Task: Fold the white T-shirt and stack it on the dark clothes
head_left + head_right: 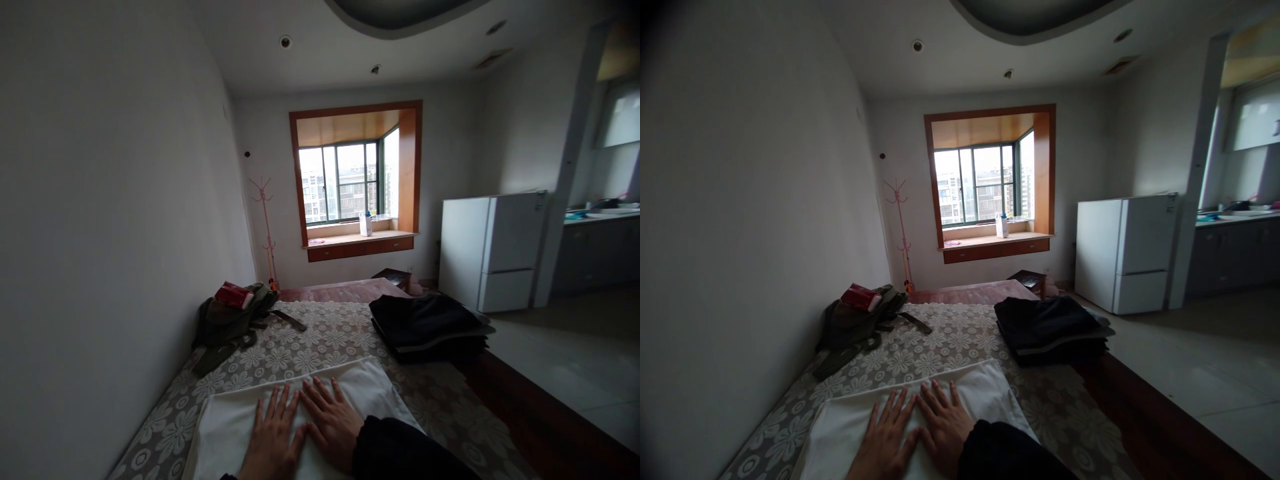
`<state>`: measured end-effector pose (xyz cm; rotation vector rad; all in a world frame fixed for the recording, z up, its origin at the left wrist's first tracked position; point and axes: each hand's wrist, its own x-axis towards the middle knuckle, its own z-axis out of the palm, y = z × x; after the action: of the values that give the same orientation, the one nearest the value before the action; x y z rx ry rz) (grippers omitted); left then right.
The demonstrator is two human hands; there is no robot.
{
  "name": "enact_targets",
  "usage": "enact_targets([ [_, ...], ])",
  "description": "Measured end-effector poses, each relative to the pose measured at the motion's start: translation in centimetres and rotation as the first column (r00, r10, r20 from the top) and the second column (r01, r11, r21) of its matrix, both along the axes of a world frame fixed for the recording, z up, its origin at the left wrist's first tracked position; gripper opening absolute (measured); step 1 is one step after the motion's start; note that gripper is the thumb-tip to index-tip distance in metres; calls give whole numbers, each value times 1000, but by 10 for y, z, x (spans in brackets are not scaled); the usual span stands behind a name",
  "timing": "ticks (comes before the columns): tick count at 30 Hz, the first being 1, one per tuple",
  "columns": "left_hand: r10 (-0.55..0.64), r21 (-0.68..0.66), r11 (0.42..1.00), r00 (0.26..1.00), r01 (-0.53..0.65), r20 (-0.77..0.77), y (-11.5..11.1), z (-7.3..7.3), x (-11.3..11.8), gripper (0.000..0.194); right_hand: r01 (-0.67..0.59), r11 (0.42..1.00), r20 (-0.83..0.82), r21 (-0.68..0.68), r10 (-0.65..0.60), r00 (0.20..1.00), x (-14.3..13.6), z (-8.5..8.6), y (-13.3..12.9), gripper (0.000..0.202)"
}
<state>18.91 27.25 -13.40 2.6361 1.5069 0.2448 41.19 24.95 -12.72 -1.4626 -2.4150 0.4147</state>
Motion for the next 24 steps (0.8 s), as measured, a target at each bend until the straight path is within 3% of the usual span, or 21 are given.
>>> enact_targets([
  [6,-20,30,999,1000,20,-7,4,-9,-1,64,-12,999,24,-43,13,1000,0,3,1,69],
  [13,-16,78,997,1000,17,-13,10,-19,-3,64,-2,1000,17,-3,2,1000,0,0,0,68],
  [24,-2,-11,1000,1000,2,-23,-1,2,2,65,-25,999,6,-35,25,1000,2,0,3,69],
])
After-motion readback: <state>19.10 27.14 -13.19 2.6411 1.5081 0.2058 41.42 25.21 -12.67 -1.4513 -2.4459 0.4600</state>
